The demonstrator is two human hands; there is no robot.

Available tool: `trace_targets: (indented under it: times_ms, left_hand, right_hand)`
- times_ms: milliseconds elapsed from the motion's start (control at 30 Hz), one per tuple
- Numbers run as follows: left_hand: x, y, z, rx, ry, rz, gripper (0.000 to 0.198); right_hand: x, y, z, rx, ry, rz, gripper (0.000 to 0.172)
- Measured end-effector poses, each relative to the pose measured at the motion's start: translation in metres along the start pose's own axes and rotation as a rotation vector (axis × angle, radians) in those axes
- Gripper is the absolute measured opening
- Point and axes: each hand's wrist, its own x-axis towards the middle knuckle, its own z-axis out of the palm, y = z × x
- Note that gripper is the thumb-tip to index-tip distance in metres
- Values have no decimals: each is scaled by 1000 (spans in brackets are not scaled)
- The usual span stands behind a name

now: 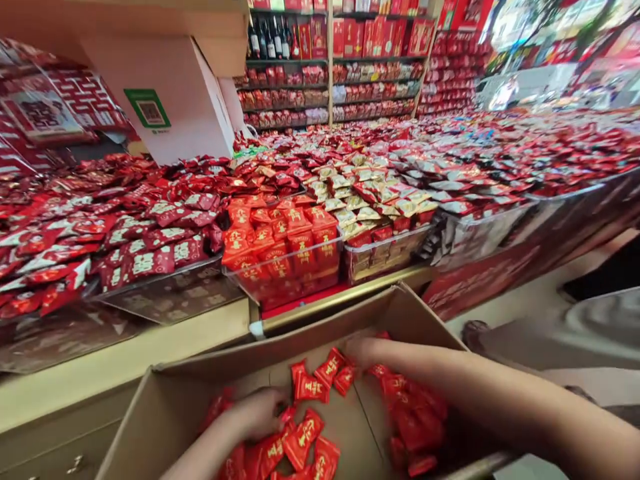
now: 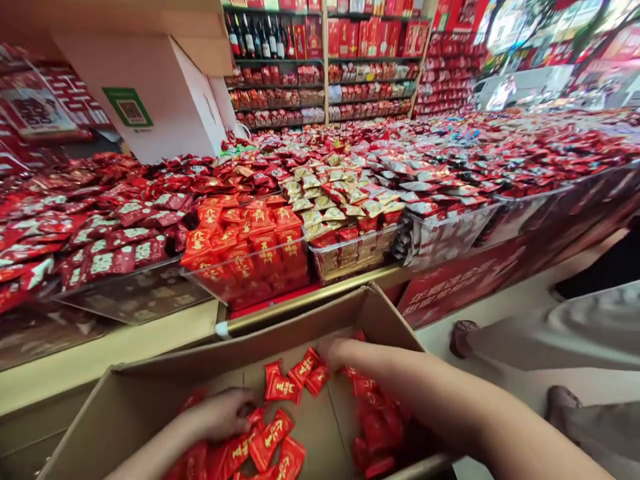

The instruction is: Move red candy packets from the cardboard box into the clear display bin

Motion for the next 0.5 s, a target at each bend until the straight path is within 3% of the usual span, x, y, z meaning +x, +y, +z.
trace_targets:
  times_ms: [100, 300, 500]
  left_hand:
    - [4, 4, -5, -134, 1, 59, 27]
    - [-15, 39, -31, -574, -48, 255, 56]
    - [-50, 54, -53, -810, 18, 257, 33]
  right_hand:
    - [7, 1, 1, 137, -107, -35, 17]
    - [0, -9, -18, 570, -145, -213, 20]
    - [-19, -26, -32, 955, -87, -303, 29]
